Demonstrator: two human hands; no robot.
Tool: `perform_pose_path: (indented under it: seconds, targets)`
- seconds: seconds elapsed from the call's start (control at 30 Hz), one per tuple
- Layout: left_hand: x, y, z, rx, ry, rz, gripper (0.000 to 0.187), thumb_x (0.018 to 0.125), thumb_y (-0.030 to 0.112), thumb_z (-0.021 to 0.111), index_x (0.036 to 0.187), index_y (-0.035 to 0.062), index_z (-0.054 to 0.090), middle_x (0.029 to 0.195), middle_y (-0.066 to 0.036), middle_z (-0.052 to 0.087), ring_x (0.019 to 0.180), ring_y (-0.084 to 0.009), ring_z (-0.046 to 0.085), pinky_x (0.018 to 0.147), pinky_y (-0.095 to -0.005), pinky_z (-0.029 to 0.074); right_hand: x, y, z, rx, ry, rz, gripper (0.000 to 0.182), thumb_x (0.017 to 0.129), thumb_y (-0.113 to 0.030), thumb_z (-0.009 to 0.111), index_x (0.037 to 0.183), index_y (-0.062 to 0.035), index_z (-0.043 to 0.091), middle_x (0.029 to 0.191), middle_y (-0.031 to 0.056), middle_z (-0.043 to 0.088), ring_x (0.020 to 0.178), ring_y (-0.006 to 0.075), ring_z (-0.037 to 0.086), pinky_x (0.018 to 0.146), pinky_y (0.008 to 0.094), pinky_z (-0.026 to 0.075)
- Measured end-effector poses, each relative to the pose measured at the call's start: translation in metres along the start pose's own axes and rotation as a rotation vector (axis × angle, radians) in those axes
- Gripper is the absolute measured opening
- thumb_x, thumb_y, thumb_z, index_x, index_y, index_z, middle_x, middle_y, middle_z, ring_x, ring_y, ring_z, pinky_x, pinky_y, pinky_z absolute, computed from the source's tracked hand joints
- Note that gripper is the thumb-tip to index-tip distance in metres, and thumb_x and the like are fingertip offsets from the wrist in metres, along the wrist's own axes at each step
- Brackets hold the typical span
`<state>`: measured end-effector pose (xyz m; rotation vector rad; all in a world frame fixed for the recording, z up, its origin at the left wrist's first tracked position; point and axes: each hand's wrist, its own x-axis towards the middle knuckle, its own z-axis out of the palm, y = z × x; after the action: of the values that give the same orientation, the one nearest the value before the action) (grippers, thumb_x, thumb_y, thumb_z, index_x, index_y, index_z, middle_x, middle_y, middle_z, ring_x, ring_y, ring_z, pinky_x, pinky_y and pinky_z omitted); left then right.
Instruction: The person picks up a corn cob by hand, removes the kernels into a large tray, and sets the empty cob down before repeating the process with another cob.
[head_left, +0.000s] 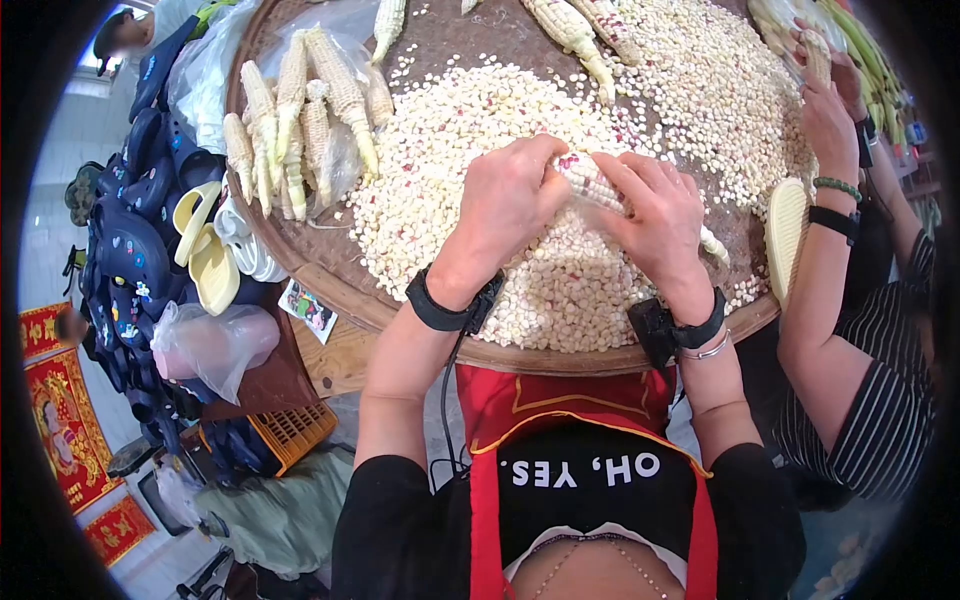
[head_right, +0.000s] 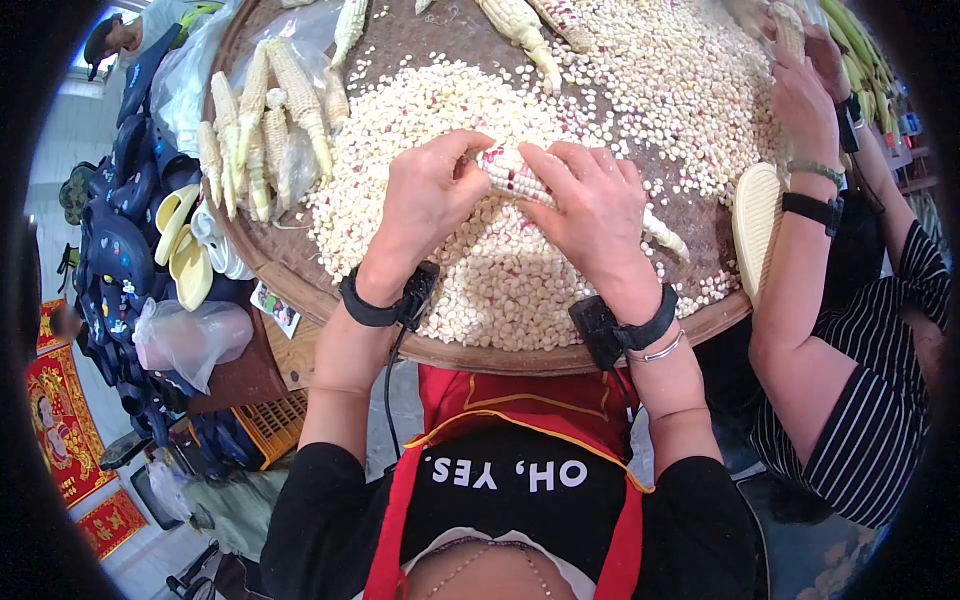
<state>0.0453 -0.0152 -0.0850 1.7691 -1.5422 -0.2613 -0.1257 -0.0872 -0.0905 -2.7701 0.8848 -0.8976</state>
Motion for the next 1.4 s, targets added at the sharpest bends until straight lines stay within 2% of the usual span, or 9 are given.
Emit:
perform_pose_path:
  seconds: [0.1,0.2,0.33,0.43,0.53,0.67,0.77,1.17,1.4]
  targets:
    - [0.003,-0.01,-0.002,0.101,0.144,0.164,0.022,0.076,0.001,0.051,0.093,0.0015,0.065,0.067,-0.005,0.063,0.06,-0.0091,0.058,0.053,-0.0235,0.045,0.0,0.0,-0.006,0.058,-0.006,0.007,0.049,0.059,-0.028,0.077,0.106,-0.021,0.065,0.094,-0.0009,0.062,0.085,0.0183,0.058,0.071,0.0338,0.042]
    - [0.008,-0.015,-0.023,-0.312,0.157,-0.153,0.019,0.082,0.003,0.051,0.091,-0.0001,0.066,0.079,-0.004,0.066,0.074,-0.0109,0.061,0.066,-0.0234,0.048,0.002,0.003,-0.007,0.16,0.055,0.063,0.049,0.059,-0.027,0.077,0.106,-0.0198,0.065,0.096,0.001,0.063,0.086,0.0195,0.059,0.072,0.0338,0.043]
    - [0.01,-0.019,-0.023,-0.472,0.035,-0.16,0.02,0.086,0.008,0.055,0.1,-0.0011,0.065,0.095,-0.007,0.065,0.089,-0.0077,0.058,0.079,-0.021,0.044,0.003,0.008,-0.005,0.178,0.054,0.066,0.05,0.059,-0.027,0.078,0.106,-0.0172,0.065,0.096,0.0036,0.064,0.086,0.022,0.061,0.071,0.034,0.045]
    - [0.01,-0.01,-0.022,-0.816,-0.09,-0.297,0.027,0.086,0.01,0.058,0.11,-0.0015,0.061,0.094,-0.008,0.065,0.086,-0.0096,0.059,0.076,-0.0229,0.046,0.003,0.008,-0.003,0.257,0.039,0.109,0.05,0.059,-0.028,0.078,0.105,-0.0146,0.065,0.093,0.006,0.065,0.081,0.0245,0.063,0.068,0.0343,0.048]
    - [0.008,-0.013,-0.018,-0.916,-0.255,-0.325,0.034,0.085,0.01,0.061,0.117,-0.0017,0.057,0.094,-0.007,0.064,0.083,-0.0112,0.059,0.073,-0.0242,0.048,0.004,0.007,-0.005,0.305,0.01,0.124,0.049,0.06,-0.028,0.078,0.105,-0.0126,0.065,0.09,0.0078,0.066,0.077,0.0266,0.063,0.064,0.0352,0.05]
    - [0.007,-0.014,-0.016,-0.914,-0.242,-0.335,0.034,0.082,0.009,0.065,0.113,-0.0037,0.058,0.088,-0.004,0.062,0.075,-0.0069,0.058,0.065,-0.0199,0.047,0.005,0.006,-0.006,0.322,-0.039,0.133,0.049,0.061,-0.028,0.078,0.106,-0.0118,0.065,0.089,0.0087,0.066,0.075,0.0268,0.064,0.063,0.0353,0.051]
    - [0.008,-0.015,-0.019,-0.845,-0.312,-0.334,0.036,0.084,0.01,0.064,0.117,-0.0017,0.056,0.093,-0.007,0.063,0.079,-0.011,0.06,0.07,-0.0231,0.05,0.004,0.007,-0.004,0.318,-0.022,0.102,0.049,0.061,-0.028,0.078,0.106,-0.0118,0.065,0.089,0.0085,0.066,0.076,0.0267,0.063,0.064,0.0353,0.051]
    - [0.008,-0.015,-0.018,-0.618,-0.333,-0.306,0.027,0.081,0.005,0.063,0.107,-0.0028,0.06,0.079,-0.002,0.062,0.069,-0.0064,0.058,0.063,-0.0191,0.046,0.003,0.006,-0.005,0.257,-0.07,0.056,0.048,0.06,-0.029,0.077,0.104,-0.0132,0.066,0.088,0.0062,0.066,0.075,0.0252,0.063,0.065,0.036,0.049]
    - [0.001,-0.009,-0.002,0.074,0.028,0.05,0.02,0.076,0.003,0.06,0.096,0.0007,0.065,0.075,-0.007,0.064,0.063,-0.0119,0.061,0.056,-0.024,0.047,0.002,-0.003,-0.005,0.264,-0.181,0.233,0.047,0.062,-0.029,0.077,0.105,-0.0137,0.066,0.088,0.0063,0.066,0.077,0.0262,0.063,0.068,0.0357,0.05]
